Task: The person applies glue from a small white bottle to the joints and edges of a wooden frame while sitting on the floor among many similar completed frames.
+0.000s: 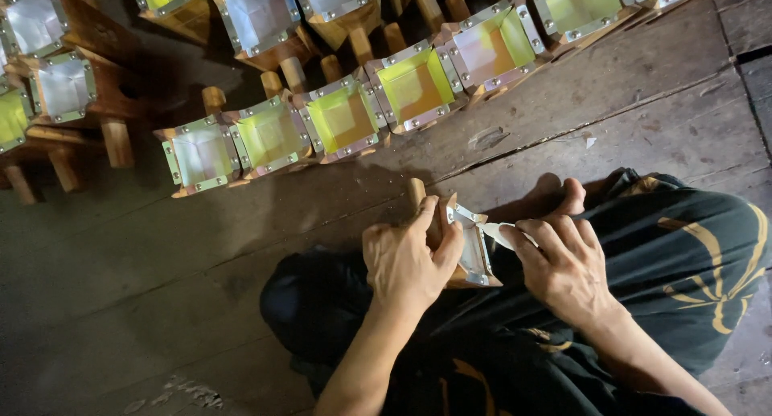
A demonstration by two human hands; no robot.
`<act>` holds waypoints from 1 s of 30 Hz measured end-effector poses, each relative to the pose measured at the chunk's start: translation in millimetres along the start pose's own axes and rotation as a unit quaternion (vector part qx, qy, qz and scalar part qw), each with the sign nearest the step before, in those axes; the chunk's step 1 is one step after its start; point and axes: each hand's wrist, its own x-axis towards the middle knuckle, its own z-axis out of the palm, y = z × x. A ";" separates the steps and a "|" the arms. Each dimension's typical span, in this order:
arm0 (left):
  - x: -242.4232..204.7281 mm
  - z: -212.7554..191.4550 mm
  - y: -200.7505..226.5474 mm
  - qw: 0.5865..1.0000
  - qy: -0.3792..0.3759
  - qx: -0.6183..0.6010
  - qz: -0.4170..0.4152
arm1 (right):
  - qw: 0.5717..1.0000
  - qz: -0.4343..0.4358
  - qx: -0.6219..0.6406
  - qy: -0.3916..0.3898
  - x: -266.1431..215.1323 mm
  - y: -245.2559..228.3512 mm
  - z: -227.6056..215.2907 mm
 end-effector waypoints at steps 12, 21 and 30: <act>-24.4 -8.7 -5.5 0.956 0.238 -0.005 0.174 | 0.994 0.098 0.019 -0.033 -5.0 -0.7 -25.7; -30.7 -2.2 -7.8 0.941 0.260 0.061 0.206 | 0.998 0.055 -0.031 -0.023 -6.3 -5.5 -6.6; -30.4 -0.5 -10.8 0.945 0.256 0.065 0.195 | 0.997 0.056 -0.034 -0.049 1.1 -9.5 -4.9</act>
